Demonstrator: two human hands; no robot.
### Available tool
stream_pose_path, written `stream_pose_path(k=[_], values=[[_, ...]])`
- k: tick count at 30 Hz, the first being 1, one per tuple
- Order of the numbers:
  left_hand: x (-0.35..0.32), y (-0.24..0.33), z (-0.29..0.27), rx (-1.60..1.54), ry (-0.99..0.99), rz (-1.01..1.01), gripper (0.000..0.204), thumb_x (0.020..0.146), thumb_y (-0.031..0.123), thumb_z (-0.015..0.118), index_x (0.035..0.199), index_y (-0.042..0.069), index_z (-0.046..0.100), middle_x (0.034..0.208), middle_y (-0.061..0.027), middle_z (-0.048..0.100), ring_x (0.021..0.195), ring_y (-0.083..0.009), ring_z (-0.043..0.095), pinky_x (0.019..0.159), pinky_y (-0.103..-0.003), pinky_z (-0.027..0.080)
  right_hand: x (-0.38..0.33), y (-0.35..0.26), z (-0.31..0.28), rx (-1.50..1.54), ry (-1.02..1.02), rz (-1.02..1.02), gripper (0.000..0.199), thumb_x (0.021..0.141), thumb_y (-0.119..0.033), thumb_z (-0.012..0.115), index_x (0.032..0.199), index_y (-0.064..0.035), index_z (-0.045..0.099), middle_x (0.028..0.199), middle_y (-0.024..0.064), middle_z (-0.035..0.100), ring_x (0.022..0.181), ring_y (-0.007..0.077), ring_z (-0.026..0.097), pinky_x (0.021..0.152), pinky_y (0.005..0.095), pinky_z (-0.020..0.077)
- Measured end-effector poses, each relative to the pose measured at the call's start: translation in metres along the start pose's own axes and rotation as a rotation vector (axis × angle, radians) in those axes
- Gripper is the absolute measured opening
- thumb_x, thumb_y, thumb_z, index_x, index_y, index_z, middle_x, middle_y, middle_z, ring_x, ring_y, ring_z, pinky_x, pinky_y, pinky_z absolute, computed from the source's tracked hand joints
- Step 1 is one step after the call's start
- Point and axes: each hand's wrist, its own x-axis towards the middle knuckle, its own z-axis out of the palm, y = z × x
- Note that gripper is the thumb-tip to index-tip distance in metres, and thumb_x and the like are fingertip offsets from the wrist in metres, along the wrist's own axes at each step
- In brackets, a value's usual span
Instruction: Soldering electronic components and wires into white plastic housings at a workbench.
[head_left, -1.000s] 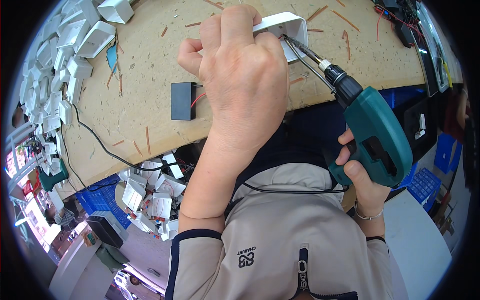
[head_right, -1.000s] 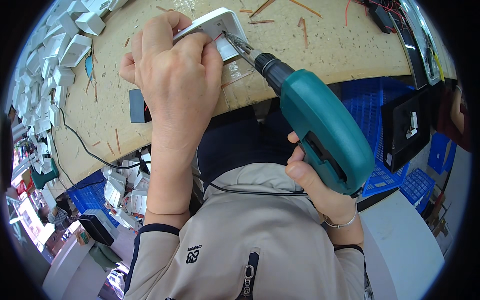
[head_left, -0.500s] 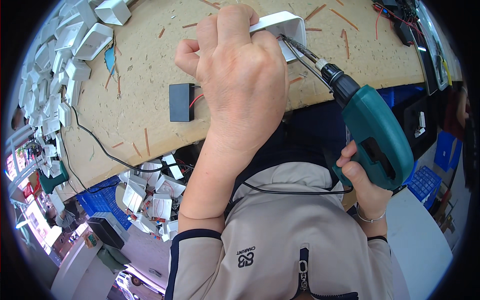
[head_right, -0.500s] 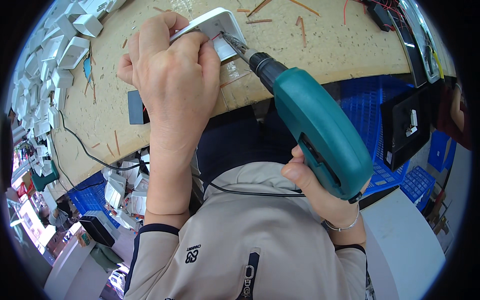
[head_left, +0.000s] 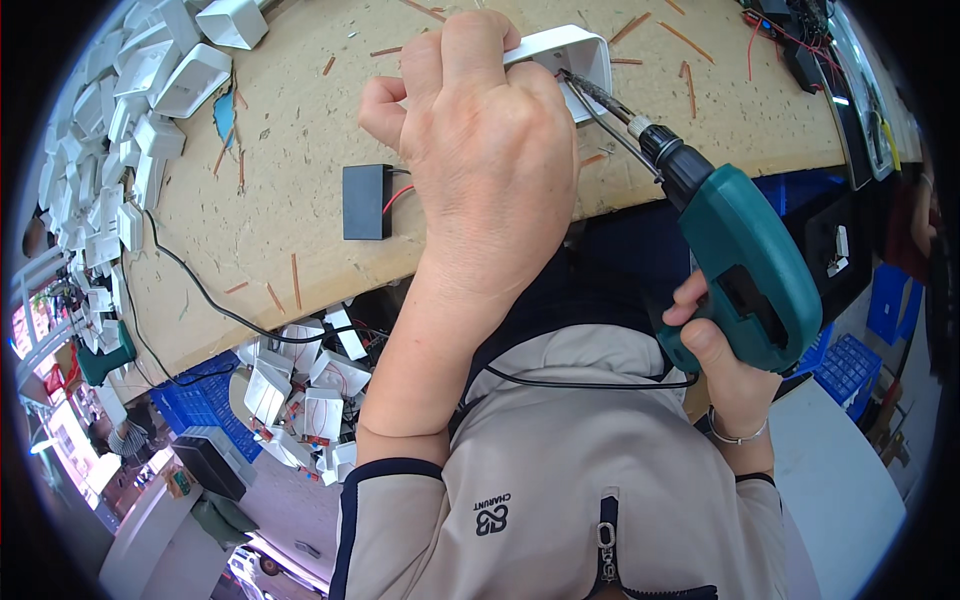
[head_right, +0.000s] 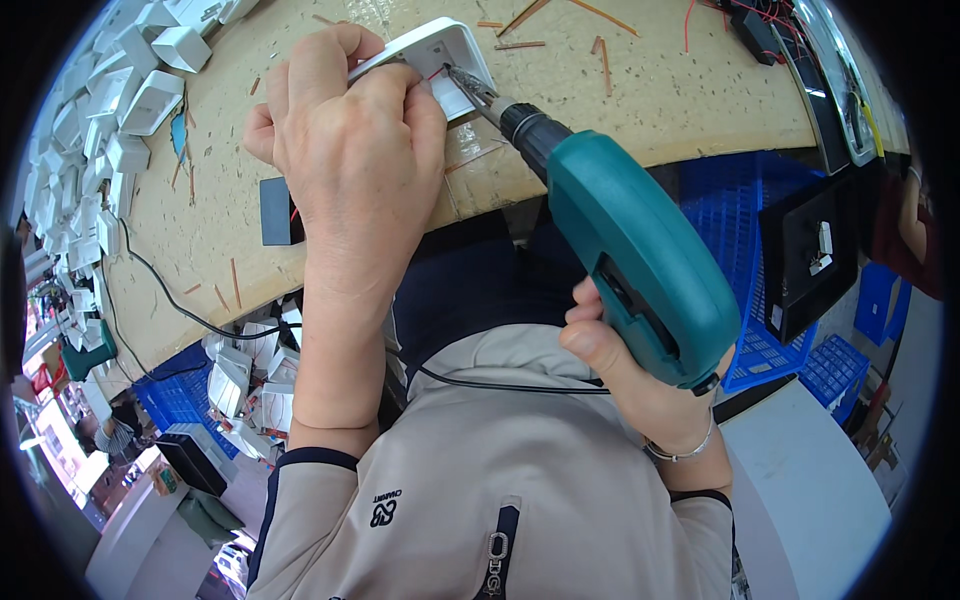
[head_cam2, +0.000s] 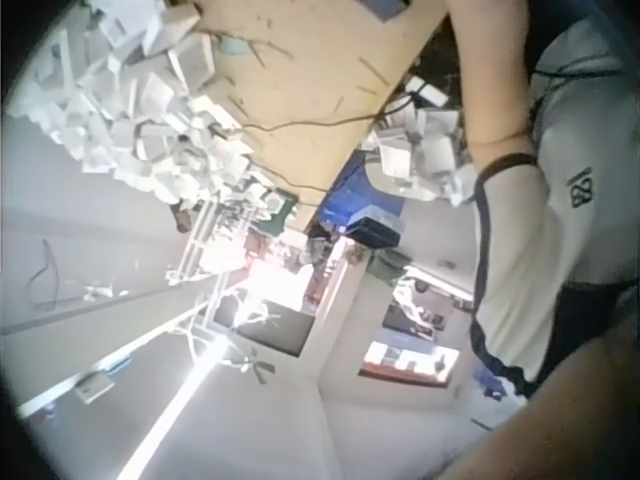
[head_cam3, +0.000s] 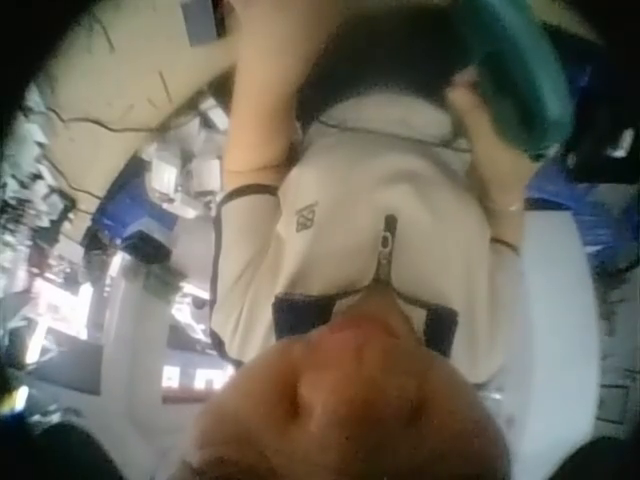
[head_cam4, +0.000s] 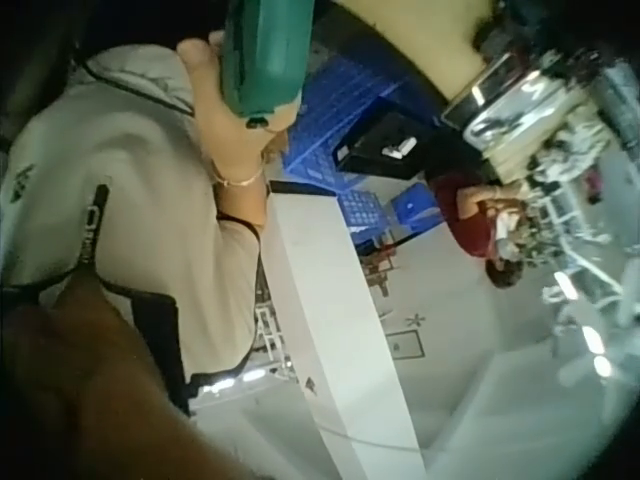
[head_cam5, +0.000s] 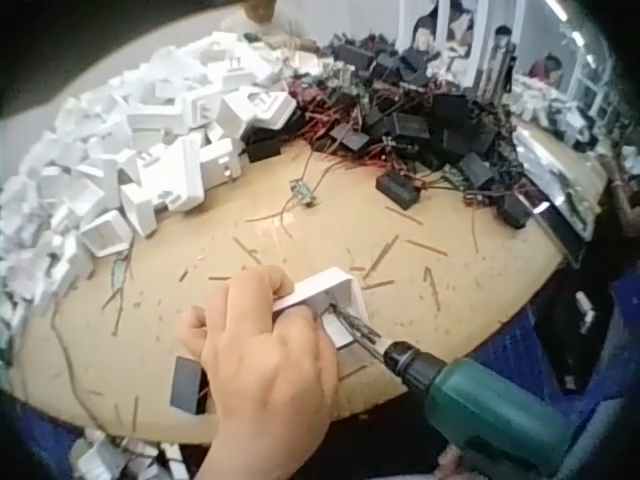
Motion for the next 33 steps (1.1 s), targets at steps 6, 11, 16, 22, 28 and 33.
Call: stream_pose_path(k=[6, 11, 16, 22, 28, 33], values=[[0.0, 0.0, -0.0008, -0.03, -0.021, -0.016, 0.006, 0.063, 0.009, 0.059, 0.063, 0.004, 0.061, 0.087, -0.0026, 0.052, 0.081, -0.0207, 0.046, 0.072, -0.037, 0.025, 0.0028, -0.0005, 0.003, 0.132, 0.011, -0.057, 0.049, 0.067, 0.0, 0.069, 0.112, 0.003, 0.048, 0.101, 0.0173, 0.057, 0.074, 0.0147, 0.059, 0.063, 0.0244, 0.0497], [-0.0005, -0.0006, -0.0011, -0.035, -0.028, -0.018, 0.006, 0.063, 0.009, 0.058, 0.064, 0.004, 0.061, 0.087, -0.003, 0.052, 0.082, -0.0209, 0.046, 0.073, -0.037, 0.026, 0.0012, -0.0019, 0.0043, 0.16, 0.021, -0.039, 0.051, 0.067, 0.001, 0.068, 0.113, 0.0029, 0.047, 0.103, 0.0184, 0.056, 0.074, 0.0146, 0.059, 0.063, 0.0242, 0.0495], [-0.0009, -0.001, -0.0007, -0.024, -0.018, -0.017, 0.006, 0.063, 0.01, 0.058, 0.063, 0.004, 0.061, 0.086, -0.0027, 0.052, 0.083, -0.0207, 0.046, 0.073, -0.036, 0.024, -0.001, -0.0041, 0.0035, 0.146, 0.008, -0.001, 0.049, 0.069, -0.003, 0.068, 0.113, 0.0017, 0.048, 0.105, 0.0168, 0.055, 0.073, 0.0129, 0.057, 0.063, 0.0242, 0.0487], [0.0016, -0.0001, -0.0026, -0.055, -0.013, -0.024, 0.007, 0.065, 0.007, 0.06, 0.069, 0.003, 0.063, 0.088, -0.0049, 0.053, 0.084, -0.0203, 0.048, 0.075, -0.036, 0.029, -0.0001, -0.004, 0.0035, 0.15, -0.004, -0.027, 0.048, 0.069, -0.001, 0.067, 0.113, 0.0018, 0.048, 0.105, 0.0164, 0.056, 0.073, 0.0123, 0.057, 0.062, 0.024, 0.0488], [0.0011, -0.0006, -0.0042, -0.15, 0.009, -0.062, 0.007, 0.066, 0.007, 0.06, 0.071, 0.003, 0.063, 0.088, -0.0057, 0.053, 0.084, -0.0203, 0.049, 0.075, -0.035, 0.031, 0.0014, -0.0029, 0.005, 0.158, 0.029, -0.012, 0.051, 0.066, 0.002, 0.068, 0.113, 0.0029, 0.047, 0.102, 0.0176, 0.056, 0.071, 0.0122, 0.058, 0.061, 0.0227, 0.0495], [0.0023, -0.002, -0.0025, -0.237, 0.028, -0.092, 0.007, 0.067, 0.006, 0.061, 0.073, 0.002, 0.063, 0.089, -0.0064, 0.053, 0.084, -0.0204, 0.049, 0.075, -0.034, 0.032, -0.0001, -0.0053, 0.0047, 0.163, 0.033, -0.021, 0.05, 0.067, 0.001, 0.068, 0.113, 0.0029, 0.047, 0.102, 0.0177, 0.056, 0.072, 0.0126, 0.058, 0.061, 0.0235, 0.0496]])
